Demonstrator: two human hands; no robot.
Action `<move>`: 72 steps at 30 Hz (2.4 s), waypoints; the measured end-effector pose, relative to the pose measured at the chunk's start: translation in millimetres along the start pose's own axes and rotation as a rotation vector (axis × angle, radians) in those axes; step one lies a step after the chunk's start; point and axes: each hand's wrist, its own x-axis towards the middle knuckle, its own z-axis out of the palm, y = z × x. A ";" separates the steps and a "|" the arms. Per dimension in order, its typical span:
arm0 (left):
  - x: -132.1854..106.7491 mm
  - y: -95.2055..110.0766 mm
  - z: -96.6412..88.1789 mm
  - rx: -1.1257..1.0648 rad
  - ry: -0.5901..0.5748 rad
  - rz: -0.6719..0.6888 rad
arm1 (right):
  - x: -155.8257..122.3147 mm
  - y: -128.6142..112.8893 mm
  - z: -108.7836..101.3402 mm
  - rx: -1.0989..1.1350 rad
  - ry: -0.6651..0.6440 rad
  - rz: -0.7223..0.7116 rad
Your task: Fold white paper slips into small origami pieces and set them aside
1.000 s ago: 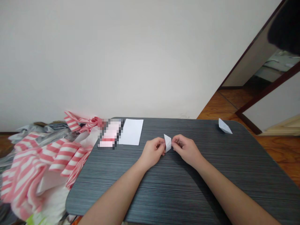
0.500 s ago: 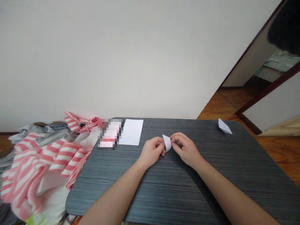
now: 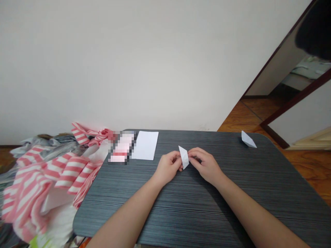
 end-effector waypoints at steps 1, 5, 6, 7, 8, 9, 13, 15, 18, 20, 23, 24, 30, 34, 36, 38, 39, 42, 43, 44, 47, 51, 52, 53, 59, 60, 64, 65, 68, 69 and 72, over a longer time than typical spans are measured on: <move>-0.1 0.3 0.1 0.001 0.002 0.000 | 0.0 -0.1 -0.1 0.004 -0.004 0.001; -0.4 1.9 0.2 0.015 0.013 0.003 | -0.6 0.1 -0.4 0.009 -0.023 0.023; -0.4 2.2 0.2 0.023 0.017 0.004 | -0.8 0.4 -0.3 0.008 -0.026 0.029; -0.5 2.4 0.2 0.030 0.020 0.005 | -1.0 0.6 -0.2 0.007 -0.029 0.033; -0.5 2.5 0.1 0.039 0.022 0.007 | -1.2 0.9 0.0 0.007 -0.030 0.036; -0.6 2.5 0.0 0.047 0.023 0.009 | -1.4 1.2 0.2 0.008 -0.032 0.037; -0.9 2.1 -0.8 0.089 0.012 0.015 | -1.5 1.0 0.5 0.025 -0.053 0.024; -1.1 2.1 -1.3 0.110 -0.001 0.009 | -1.5 0.2 0.3 0.035 -0.072 0.014; -1.2 2.6 -1.5 0.112 -0.012 0.009 | -1.5 -0.6 -0.2 0.040 -0.090 0.009; -1.1 2.9 -1.0 0.096 -0.005 0.009 | -1.7 -0.5 -0.3 0.036 -0.085 0.007; -1.0 2.9 -0.1 0.083 0.002 0.001 | -2.2 0.2 0.0 0.029 -0.075 0.007; -1.0 2.9 0.1 0.084 0.002 -0.001 | -2.3 0.4 0.2 0.027 -0.074 0.010; -1.7 5.2 0.0 0.104 0.022 0.007 | -2.1 -1.1 0.0 0.021 -0.090 0.038; -1.9 7.0 0.0 0.101 0.035 0.011 | -1.6 -1.7 -0.3 0.019 -0.076 0.023; -1.7 6.8 -0.2 0.101 0.040 0.020 | -1.4 -1.4 -0.3 0.023 -0.073 0.003; -1.4 5.8 -0.4 0.115 0.042 0.031 | -1.4 -1.1 -0.4 0.023 -0.076 -0.008; -1.2 5.2 -0.5 0.124 0.043 0.035 | -1.4 -1.1 -0.4 0.021 -0.077 -0.008; -0.7 4.1 -0.4 0.145 0.049 0.045 | -1.6 -1.3 -0.6 0.012 -0.076 0.000; -0.6 4.1 -0.3 0.148 0.052 0.048 | -1.7 -1.4 -0.7 0.010 -0.075 0.003; -0.5 4.4 -0.2 0.152 0.054 0.050 | -1.7 -1.5 -0.7 0.008 -0.075 0.003; -0.4 6.1 -0.4 0.173 0.057 0.067 | -1.8 -1.1 -0.9 0.005 -0.069 -0.003; -0.4 8.0 -1.7 0.223 0.058 0.101 | -1.6 0.1 -1.0 0.006 -0.071 -0.014; -0.4 8.0 -1.9 0.230 0.059 0.104 | -1.5 0.2 -1.1 0.006 -0.074 -0.014; -0.4 8.0 -2.0 0.233 0.061 0.104 | -1.4 0.2 -1.2 0.006 -0.079 -0.012; -0.5 7.6 -1.1 0.188 0.053 0.090 | -1.0 -1.1 -1.9 0.021 -0.100 -0.012; -0.5 7.5 -0.9 0.183 0.053 0.088 | -1.0 -1.3 -1.9 0.026 -0.101 -0.013; -0.4 7.4 -1.0 0.154 0.048 0.070 | -0.8 -1.9 -2.6 0.034 -0.099 -0.016; -0.4 7.4 -1.3 0.142 0.046 0.065 | -0.8 -2.1 -3.1 0.034 -0.099 -0.015; -0.1 7.1 -2.1 0.107 0.038 0.056 | -1.1 -2.4 -5.2 0.031 -0.096 -0.004; 0.0 6.8 -2.4 0.097 0.037 0.058 | -1.2 -2.4 -5.9 0.032 -0.096 0.000; 0.4 5.4 -2.8 0.085 0.039 0.074 | -1.1 -1.7 -7.0 0.038 -0.104 -0.003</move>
